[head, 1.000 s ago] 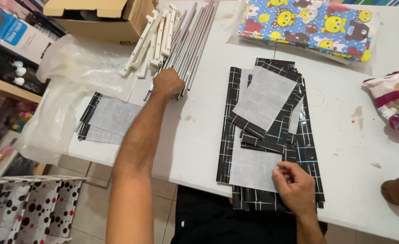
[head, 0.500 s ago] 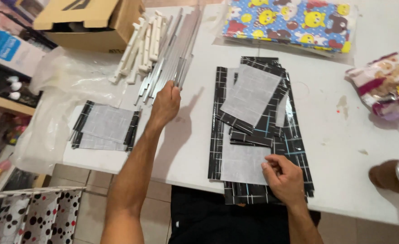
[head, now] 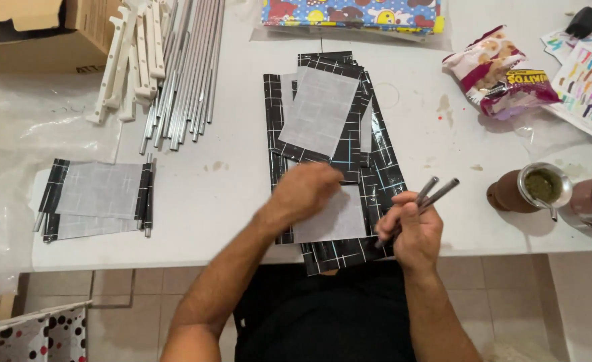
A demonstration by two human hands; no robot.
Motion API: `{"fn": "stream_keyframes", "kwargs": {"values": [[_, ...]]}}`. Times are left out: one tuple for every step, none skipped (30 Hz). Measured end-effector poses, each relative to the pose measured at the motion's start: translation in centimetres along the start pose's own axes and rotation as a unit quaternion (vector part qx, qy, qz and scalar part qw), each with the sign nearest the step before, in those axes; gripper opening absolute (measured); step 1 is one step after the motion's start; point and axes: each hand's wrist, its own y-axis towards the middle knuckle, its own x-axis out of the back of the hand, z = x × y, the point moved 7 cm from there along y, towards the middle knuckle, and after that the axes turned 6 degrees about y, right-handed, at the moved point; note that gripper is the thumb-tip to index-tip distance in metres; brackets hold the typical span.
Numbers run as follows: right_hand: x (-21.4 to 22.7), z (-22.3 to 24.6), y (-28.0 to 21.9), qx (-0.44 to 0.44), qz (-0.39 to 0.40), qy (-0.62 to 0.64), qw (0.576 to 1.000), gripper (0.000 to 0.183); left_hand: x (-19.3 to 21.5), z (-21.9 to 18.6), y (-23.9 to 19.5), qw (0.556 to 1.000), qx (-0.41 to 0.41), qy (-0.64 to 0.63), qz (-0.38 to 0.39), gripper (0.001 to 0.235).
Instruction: Assembling a portable organizer shelf by inserting metal support rods into the sleeves of fabric shelf liners.
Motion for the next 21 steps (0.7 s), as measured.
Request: {"fn": "stream_keyframes", "kwargs": {"values": [[0.4, 0.4, 0.1, 0.001, -0.003, 0.001, 1.0, 0.038, 0.5, 1.4, 0.3, 1.0, -0.002, 0.001, 0.002, 0.02], [0.4, 0.7, 0.3, 0.0, 0.02, -0.06, 0.998, 0.041, 1.0, 3.2, 0.6, 0.995, 0.017, 0.095, 0.008, 0.024], [0.5, 1.0, 0.7, 0.001, 0.044, -0.12, 0.992, 0.044, 1.6, 4.9, 1.1, 0.981, 0.035, 0.188, 0.011, 0.039], [0.5, 1.6, 0.6, 0.003, 0.041, -0.12, 0.992, 0.044, 1.2, 5.6, 1.4, 0.981, 0.032, 0.189, 0.011, 0.039], [0.1, 1.8, 0.5, -0.023, 0.068, -0.145, 0.987, 0.039, 0.7, 6.5, 1.6, 0.98, 0.043, 0.195, 0.02, 0.036], [-0.3, 1.9, 0.4, -0.05, 0.094, -0.17, 0.98, 0.036, 0.1, 7.5, 1.8, 0.978, 0.054, 0.2, 0.029, 0.033], [-0.1, 2.0, 0.5, -0.051, 0.091, -0.171, 0.98, 0.036, -0.8, 8.3, 1.9, 0.978, 0.052, 0.199, 0.031, 0.033], [-0.3, 2.0, 0.4, -0.053, 0.114, -0.183, 0.975, 0.036, -1.4, 8.9, 2.1, 0.978, 0.039, 0.205, 0.004, 0.02], [-0.5, 1.9, 0.3, -0.056, 0.137, -0.195, 0.97, 0.037, -2.0, 9.5, 2.2, 0.977, 0.027, 0.211, -0.022, 0.01], [-0.5, 2.1, 0.2, -0.057, 0.134, -0.196, 0.97, 0.037, -2.6, 9.7, 2.1, 0.977, 0.025, 0.209, -0.02, 0.01], [-0.4, 2.0, 0.4, -0.065, 0.124, -0.222, 0.965, 0.03, -2.4, 9.8, 2.1, 0.977, 0.015, 0.203, -0.06, 0.009], [-0.4, 2.1, 0.6, -0.073, 0.114, -0.247, 0.96, 0.023, -2.3, 9.8, 2.0, 0.975, 0.005, 0.196, -0.1, 0.01], [-1.0, 2.9, 0.9, -0.068, 0.115, -0.248, 0.959, 0.023, -2.0, 9.3, 1.7, 0.975, 0.003, 0.197, -0.104, 0.01], [-1.6, 3.6, 1.2, -0.064, 0.124, -0.286, 0.948, 0.018, -1.4, 8.9, 1.2, 0.976, 0.007, 0.176, -0.131, 0.013], [-2.1, 4.3, 1.0, -0.066, 0.13, -0.322, 0.935, 0.015, -1.0, 8.4, 0.4, 0.976, 0.012, 0.153, -0.152, 0.017], [-1.5, 3.9, 1.4, -0.067, 0.129, -0.323, 0.935, 0.015, -0.8, 7.3, -0.3, 0.977, 0.012, 0.152, -0.151, 0.017], [-1.2, 3.6, 1.2, -0.041, 0.147, -0.371, 0.916, 0.016, -0.4, 5.9, -1.6, 0.975, 0.005, 0.133, -0.177, 0.012], [-0.9, 3.3, 0.9, -0.016, 0.166, -0.418, 0.893, 0.019, 0.1, 4.6, -2.9, 0.972, -0.002, 0.114, -0.204, 0.01], [-1.5, 3.6, 0.9, -0.019, 0.166, -0.417, 0.893, 0.019, 0.0, 3.7, -3.8, 0.973, 0.0, 0.114, -0.202, 0.01], [-2.3, 3.8, 0.7, -0.021, 0.181, -0.429, 0.885, 0.017, -0.1, 3.2, -4.7, 0.976, 0.02, 0.083, -0.203, 0.009], [-3.0, 4.1, 0.5, -0.024, 0.195, -0.442, 0.875, 0.016, -0.3, 2.5, -5.6, 0.977, 0.04, 0.052, -0.202, 0.008]]}}
